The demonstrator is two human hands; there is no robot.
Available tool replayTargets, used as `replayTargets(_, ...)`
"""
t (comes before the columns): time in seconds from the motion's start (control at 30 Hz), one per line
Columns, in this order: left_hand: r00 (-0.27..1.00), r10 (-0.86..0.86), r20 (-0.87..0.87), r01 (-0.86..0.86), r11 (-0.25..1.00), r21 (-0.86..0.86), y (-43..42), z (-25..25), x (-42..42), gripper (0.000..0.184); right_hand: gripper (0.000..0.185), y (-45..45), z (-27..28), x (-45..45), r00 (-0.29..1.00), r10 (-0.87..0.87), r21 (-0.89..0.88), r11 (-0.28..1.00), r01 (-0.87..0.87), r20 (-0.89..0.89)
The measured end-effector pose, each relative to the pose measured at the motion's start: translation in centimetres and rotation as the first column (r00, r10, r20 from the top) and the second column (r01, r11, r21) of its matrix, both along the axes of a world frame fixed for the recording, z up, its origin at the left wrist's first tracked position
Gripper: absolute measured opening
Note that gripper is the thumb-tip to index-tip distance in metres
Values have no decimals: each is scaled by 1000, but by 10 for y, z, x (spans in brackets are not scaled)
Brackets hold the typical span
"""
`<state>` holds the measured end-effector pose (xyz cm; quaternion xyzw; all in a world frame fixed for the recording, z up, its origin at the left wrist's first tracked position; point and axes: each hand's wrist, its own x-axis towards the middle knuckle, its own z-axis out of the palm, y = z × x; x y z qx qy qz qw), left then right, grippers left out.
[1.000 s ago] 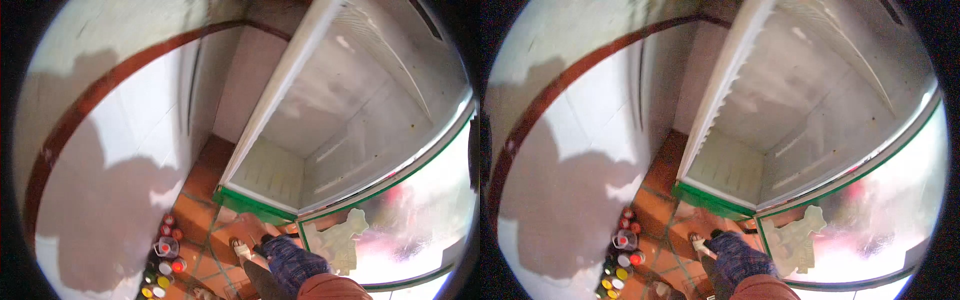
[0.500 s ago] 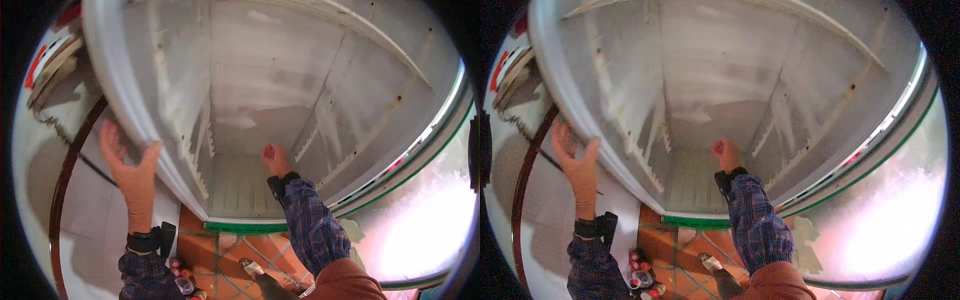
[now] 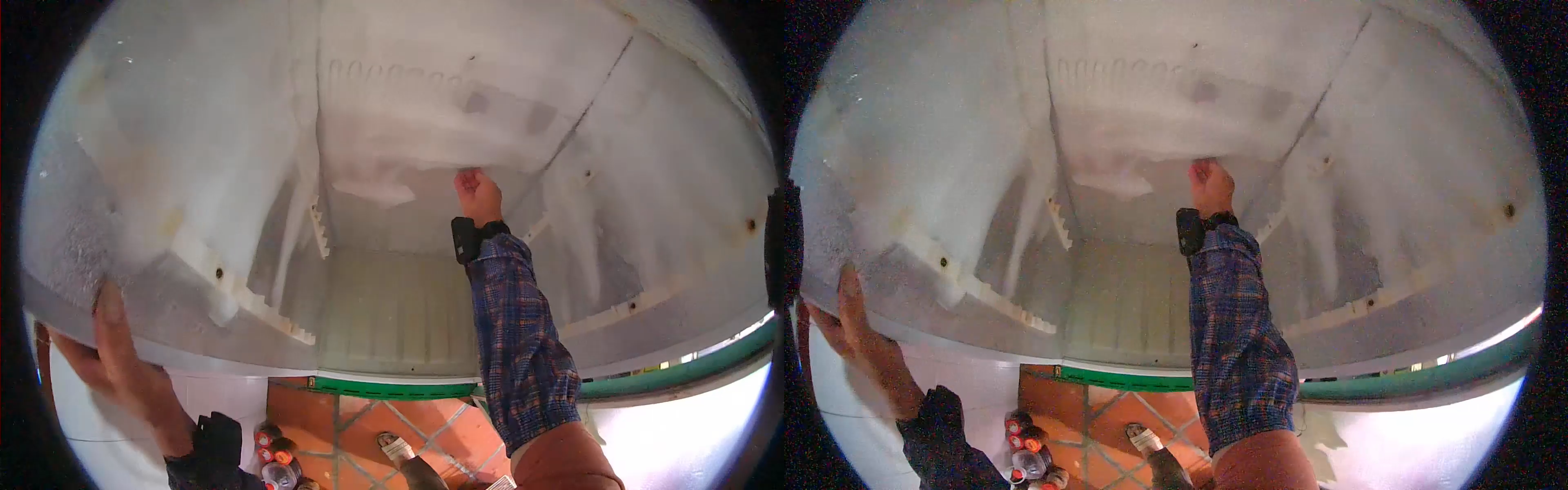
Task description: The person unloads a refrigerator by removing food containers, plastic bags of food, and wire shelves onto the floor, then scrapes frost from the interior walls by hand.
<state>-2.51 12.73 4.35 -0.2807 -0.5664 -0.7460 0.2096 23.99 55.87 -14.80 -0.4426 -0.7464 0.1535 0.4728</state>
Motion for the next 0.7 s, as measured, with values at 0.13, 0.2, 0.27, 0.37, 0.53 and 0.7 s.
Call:
replayTargets(0.13,958,215,-192,-267,911,-313,-35,-26,-31,44,18,40,-27,-10,989,-100,-3,995,101,105)
replayTargets(0.2,977,155,-147,-187,954,-236,-29,-22,-21,41,16,98,-69,-3,686,262,-69,907,-415,-679)
replayTargets(0.27,991,85,-101,-100,983,-152,-20,-16,-10,38,16,69,-43,-7,866,175,-154,949,-274,-468)
replayTargets(0.37,987,129,98,-126,991,-40,-16,-12,-4,32,16,31,-9,-16,994,0,-128,992,-14,-106)
replayTargets(0.53,976,178,-125,-199,963,-183,-26,-28,-15,34,14,74,-47,-10,998,-12,-103,995,6,-58)
replayTargets(0.7,966,254,37,-246,957,-155,-6,-6,6,36,19,18,-9,-16,990,-140,20,990,139,25)
